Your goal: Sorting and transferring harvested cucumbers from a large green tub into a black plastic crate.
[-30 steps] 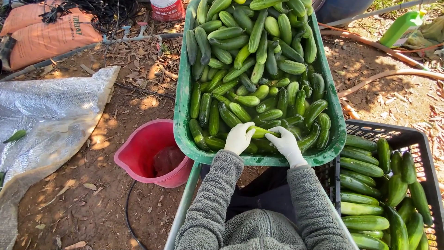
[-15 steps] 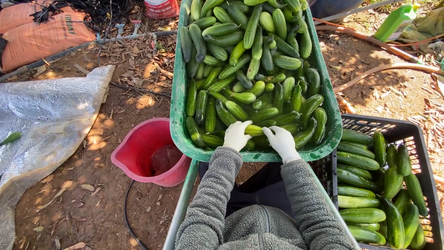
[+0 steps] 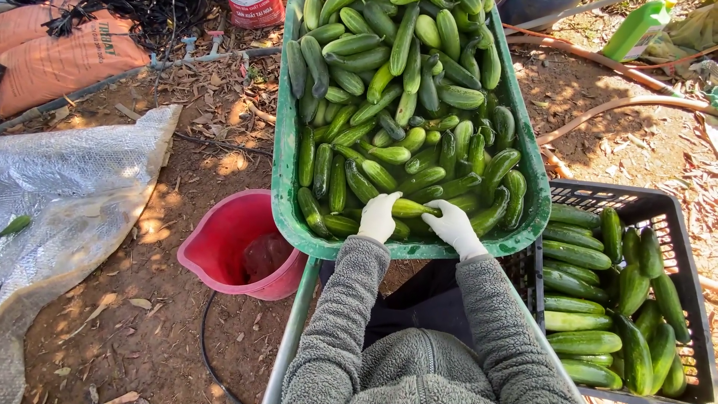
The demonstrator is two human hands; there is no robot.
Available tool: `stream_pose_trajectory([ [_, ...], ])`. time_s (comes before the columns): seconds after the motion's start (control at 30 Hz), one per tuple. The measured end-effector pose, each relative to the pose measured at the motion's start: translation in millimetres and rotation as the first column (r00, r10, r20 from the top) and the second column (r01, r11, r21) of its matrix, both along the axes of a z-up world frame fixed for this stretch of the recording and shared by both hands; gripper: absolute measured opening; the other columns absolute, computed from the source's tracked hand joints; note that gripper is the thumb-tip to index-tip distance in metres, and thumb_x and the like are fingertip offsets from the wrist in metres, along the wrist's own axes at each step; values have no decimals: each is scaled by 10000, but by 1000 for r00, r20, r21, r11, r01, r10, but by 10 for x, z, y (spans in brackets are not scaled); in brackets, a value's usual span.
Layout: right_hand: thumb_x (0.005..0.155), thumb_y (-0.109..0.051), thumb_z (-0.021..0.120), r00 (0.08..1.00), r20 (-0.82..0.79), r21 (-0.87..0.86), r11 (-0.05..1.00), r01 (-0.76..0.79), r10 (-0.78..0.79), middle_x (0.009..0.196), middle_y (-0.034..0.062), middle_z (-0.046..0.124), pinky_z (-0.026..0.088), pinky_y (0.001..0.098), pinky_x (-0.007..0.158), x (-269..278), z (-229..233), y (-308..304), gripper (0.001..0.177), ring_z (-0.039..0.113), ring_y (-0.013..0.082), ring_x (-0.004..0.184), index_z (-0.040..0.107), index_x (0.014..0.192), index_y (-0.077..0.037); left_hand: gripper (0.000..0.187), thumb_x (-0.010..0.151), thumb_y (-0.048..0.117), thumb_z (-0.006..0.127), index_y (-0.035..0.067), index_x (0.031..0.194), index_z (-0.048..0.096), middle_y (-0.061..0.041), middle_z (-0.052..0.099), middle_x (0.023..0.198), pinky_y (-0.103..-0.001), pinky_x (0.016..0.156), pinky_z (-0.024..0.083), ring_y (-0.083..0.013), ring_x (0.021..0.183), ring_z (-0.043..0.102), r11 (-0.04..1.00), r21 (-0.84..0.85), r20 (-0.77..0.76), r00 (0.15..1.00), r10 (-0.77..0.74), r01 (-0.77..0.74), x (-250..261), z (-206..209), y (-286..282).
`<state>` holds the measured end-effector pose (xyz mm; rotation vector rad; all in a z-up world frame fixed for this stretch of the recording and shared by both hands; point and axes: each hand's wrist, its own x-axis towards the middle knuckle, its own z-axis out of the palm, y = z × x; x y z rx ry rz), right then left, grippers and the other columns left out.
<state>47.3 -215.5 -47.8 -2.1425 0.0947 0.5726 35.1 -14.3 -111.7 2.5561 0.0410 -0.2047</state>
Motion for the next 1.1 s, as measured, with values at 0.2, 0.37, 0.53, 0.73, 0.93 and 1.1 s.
stream_pose_trajectory([
  [0.2, 936, -547, 628, 993, 69, -193, 978, -81, 96, 1144, 151, 758, 541, 442, 1000, -55, 151, 66, 500, 724, 314, 1062, 707, 1308, -221, 610, 914, 27, 481, 297, 1458, 539, -101, 642, 1307, -471, 1051, 515, -357, 1216, 624, 1000, 28, -12, 1000, -6, 6, -7, 32, 1],
  [0.37, 952, -645, 540, 993, 71, -230, 970, -79, 98, 908, 48, 789, 551, 410, 979, 97, -188, -33, 566, 768, 190, 892, 708, 1277, -213, 528, 912, 140, 531, 279, 1420, 577, -94, 662, 1280, -486, 1033, 525, -352, 1191, 644, 998, 60, -22, 999, -29, 30, -44, 237, -54],
  [0.53, 883, -660, 652, 994, 42, -255, 963, -88, 102, 1162, 121, 762, 518, 426, 1037, -76, 251, 47, 595, 686, 319, 1164, 722, 1275, -219, 633, 834, 466, 688, 275, 1427, 577, -100, 666, 1278, -470, 1050, 507, -350, 1209, 639, 998, 62, -49, 999, -22, 25, -122, 485, -112],
  [0.73, 849, -608, 719, 994, 51, -217, 973, -81, 94, 1224, 152, 740, 494, 441, 1080, -50, 139, 32, 595, 652, 345, 1226, 723, 1277, -195, 558, 817, 516, 732, 345, 1342, 653, -71, 690, 1175, -449, 1018, 518, -334, 1155, 655, 997, 78, 33, 999, -5, 2, -57, 186, -63],
  [0.93, 983, -574, 522, 985, 134, -137, 987, -88, 107, 857, 54, 793, 528, 439, 1009, 70, -336, -97, 499, 744, 239, 997, 699, 1282, -216, 538, 857, 368, 734, 403, 1375, 594, -46, 665, 1152, -453, 994, 535, -322, 1127, 660, 992, 125, 68, 997, -39, 30, 15, -83, -47],
  [1.1, 1034, -560, 451, 972, 193, -162, 981, -106, 137, 1011, 97, 782, 514, 474, 1028, 217, -728, -153, 484, 679, 332, 1138, 689, 1288, -223, 576, 875, 258, 716, 374, 1418, 564, -60, 651, 1192, -476, 1008, 529, -337, 1156, 647, 991, 134, 48, 998, -34, 27, 16, -100, -54],
])
